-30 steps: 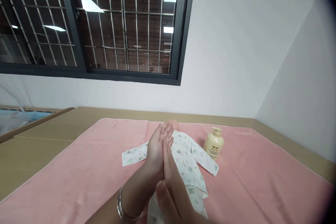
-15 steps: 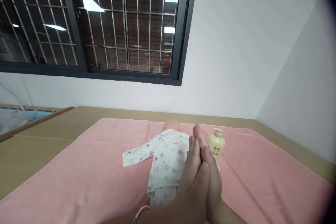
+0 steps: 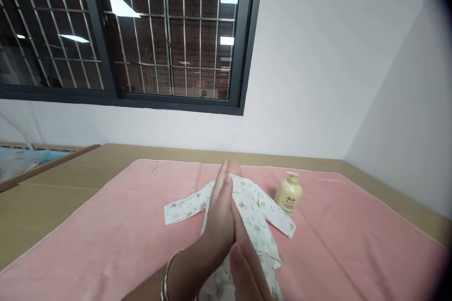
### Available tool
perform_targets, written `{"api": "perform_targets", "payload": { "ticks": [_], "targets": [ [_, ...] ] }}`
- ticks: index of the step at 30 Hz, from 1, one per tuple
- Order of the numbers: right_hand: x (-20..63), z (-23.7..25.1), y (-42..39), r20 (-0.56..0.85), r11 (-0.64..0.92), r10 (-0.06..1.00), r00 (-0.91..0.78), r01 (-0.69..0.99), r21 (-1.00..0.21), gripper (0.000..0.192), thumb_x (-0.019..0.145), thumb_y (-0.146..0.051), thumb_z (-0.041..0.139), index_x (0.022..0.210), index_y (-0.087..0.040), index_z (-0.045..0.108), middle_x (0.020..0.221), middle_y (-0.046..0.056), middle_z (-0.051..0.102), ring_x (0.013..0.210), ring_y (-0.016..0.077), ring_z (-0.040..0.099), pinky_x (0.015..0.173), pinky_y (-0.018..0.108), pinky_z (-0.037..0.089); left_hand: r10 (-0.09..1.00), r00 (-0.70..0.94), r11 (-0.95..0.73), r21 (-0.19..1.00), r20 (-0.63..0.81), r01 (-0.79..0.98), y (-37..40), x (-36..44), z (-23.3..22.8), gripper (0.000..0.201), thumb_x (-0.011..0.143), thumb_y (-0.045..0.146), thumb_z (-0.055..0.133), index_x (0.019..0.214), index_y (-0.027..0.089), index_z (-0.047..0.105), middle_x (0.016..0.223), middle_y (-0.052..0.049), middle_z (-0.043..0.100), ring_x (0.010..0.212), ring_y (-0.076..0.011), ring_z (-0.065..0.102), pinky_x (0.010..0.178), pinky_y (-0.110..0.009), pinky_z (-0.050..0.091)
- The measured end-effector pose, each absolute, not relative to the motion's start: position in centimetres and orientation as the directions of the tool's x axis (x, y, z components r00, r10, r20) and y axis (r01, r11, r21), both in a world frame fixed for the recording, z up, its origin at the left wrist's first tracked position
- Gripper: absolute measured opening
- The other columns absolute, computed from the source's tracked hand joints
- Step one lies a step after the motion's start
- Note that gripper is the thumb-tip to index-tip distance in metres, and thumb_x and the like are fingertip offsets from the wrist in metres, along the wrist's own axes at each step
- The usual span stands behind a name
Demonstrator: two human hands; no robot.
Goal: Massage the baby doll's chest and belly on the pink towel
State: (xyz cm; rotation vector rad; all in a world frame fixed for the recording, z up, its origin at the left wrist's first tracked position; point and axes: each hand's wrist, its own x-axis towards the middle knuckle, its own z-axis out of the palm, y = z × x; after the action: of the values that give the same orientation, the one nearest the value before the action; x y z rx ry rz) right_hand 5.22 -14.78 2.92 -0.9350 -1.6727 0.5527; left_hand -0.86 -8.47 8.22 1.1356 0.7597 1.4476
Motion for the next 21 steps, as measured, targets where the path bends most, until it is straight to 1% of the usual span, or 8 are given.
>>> {"api": "perform_targets", "payload": {
  "ticks": [3, 5, 7, 10, 13, 15, 18, 21],
  "targets": [
    [5.2, 3.7, -14.9, 0.550, 0.569, 0.822, -0.148, 0.276, -0.775, 0.076, 0.090, -0.066, 0.037, 0.152, -0.037, 0.003, 0.156, -0.012, 0.017, 0.145, 0.0231, 0.013, 0.116, 0.044, 0.033, 0.958, -0.036, -0.279, 0.893, 0.285, -0.352, -7.1, -1.3, 8.2, 0.045, 0.095, 0.046, 0.044, 0.137, 0.032, 0.047, 0.154, 0.003, 0.035, 0.146, -0.0213, 0.020, 0.121, -0.039, 0.015],
    [5.4, 4.1, -15.0, 0.537, 0.556, 0.831, -0.146, 0.262, -0.789, 0.076, 0.089, -0.067, 0.039, 0.152, -0.039, 0.006, 0.155, -0.013, 0.020, 0.145, 0.0238, 0.011, 0.117, 0.045, 0.030, 0.949, -0.062, -0.312, 0.884, 0.310, -0.348, -6.7, -1.5, 8.2, 0.044, 0.094, 0.046, 0.044, 0.136, 0.033, 0.048, 0.153, 0.004, 0.036, 0.145, -0.0211, 0.021, 0.121, -0.038, 0.017],
    [5.6, 4.6, -15.0, 0.522, 0.539, 0.842, -0.133, 0.225, -0.812, 0.073, 0.090, -0.065, 0.039, 0.152, -0.037, 0.011, 0.155, -0.012, 0.023, 0.145, 0.0246, 0.012, 0.117, 0.045, 0.031, 0.939, -0.073, -0.339, 0.874, 0.335, -0.349, -6.5, -1.6, 8.3, 0.043, 0.094, 0.046, 0.045, 0.135, 0.033, 0.050, 0.152, 0.004, 0.038, 0.145, -0.0214, 0.023, 0.120, -0.039, 0.019],
    [5.7, 5.2, -14.8, 0.496, 0.506, 0.862, -0.105, 0.135, -0.852, 0.062, 0.096, -0.057, 0.034, 0.151, -0.031, 0.022, 0.156, -0.006, 0.025, 0.144, 0.0245, 0.018, 0.115, 0.043, 0.033, 0.923, -0.083, -0.381, 0.860, 0.376, -0.339, -6.0, -1.5, 8.2, 0.040, 0.095, 0.043, 0.045, 0.131, 0.030, 0.054, 0.149, 0.002, 0.043, 0.143, -0.0215, 0.027, 0.119, -0.039, 0.021],
    [6.1, 5.9, -14.2, 0.449, 0.455, 0.890, -0.073, 0.093, -0.886, 0.053, 0.099, -0.051, 0.033, 0.147, -0.029, 0.033, 0.152, -0.002, 0.035, 0.141, 0.0229, 0.028, 0.115, 0.043, 0.031, 0.911, -0.095, -0.411, 0.864, 0.401, -0.291, -5.2, -1.4, 7.9, 0.038, 0.096, 0.041, 0.043, 0.127, 0.027, 0.057, 0.145, -0.001, 0.048, 0.141, -0.0217, 0.031, 0.118, -0.037, 0.022],
    [6.7, 6.5, -13.4, 0.420, 0.430, 0.902, -0.098, 0.109, -0.896, 0.050, 0.100, -0.048, 0.034, 0.146, -0.029, 0.036, 0.149, 0.000, 0.040, 0.140, 0.0217, 0.033, 0.115, 0.043, 0.031, 0.916, -0.087, -0.400, 0.880, 0.391, -0.256, -4.3, -1.2, 7.4, 0.037, 0.096, 0.041, 0.042, 0.124, 0.025, 0.059, 0.142, -0.002, 0.051, 0.140, -0.0214, 0.034, 0.117, -0.036, 0.024],
    [8.1, 7.0, -11.4, 0.420, 0.444, 0.894, -0.153, 0.181, -0.878, 0.048, 0.100, -0.047, 0.033, 0.145, -0.029, 0.038, 0.148, 0.001, 0.043, 0.139, 0.0204, 0.035, 0.114, 0.042, 0.031, 0.945, -0.052, -0.325, 0.915, 0.322, -0.241, -2.3, -0.7, 6.2, 0.036, 0.095, 0.041, 0.042, 0.120, 0.022, 0.060, 0.138, -0.006, 0.055, 0.134, -0.0214, 0.042, 0.113, -0.036, 0.029],
    [9.7, 6.3, -8.6, 0.384, 0.419, 0.908, -0.169, 0.386, -0.822, 0.047, 0.100, -0.045, 0.034, 0.141, -0.026, 0.045, 0.142, 0.004, 0.050, 0.135, 0.0227, 0.041, 0.112, 0.045, 0.033, 0.956, -0.044, -0.293, 0.941, 0.290, -0.169, 0.2, 0.0, 4.1, 0.033, 0.094, 0.039, 0.041, 0.112, 0.020, 0.062, 0.131, -0.008, 0.060, 0.127, -0.0223, 0.050, 0.108, -0.036, 0.036]
  ]
}}
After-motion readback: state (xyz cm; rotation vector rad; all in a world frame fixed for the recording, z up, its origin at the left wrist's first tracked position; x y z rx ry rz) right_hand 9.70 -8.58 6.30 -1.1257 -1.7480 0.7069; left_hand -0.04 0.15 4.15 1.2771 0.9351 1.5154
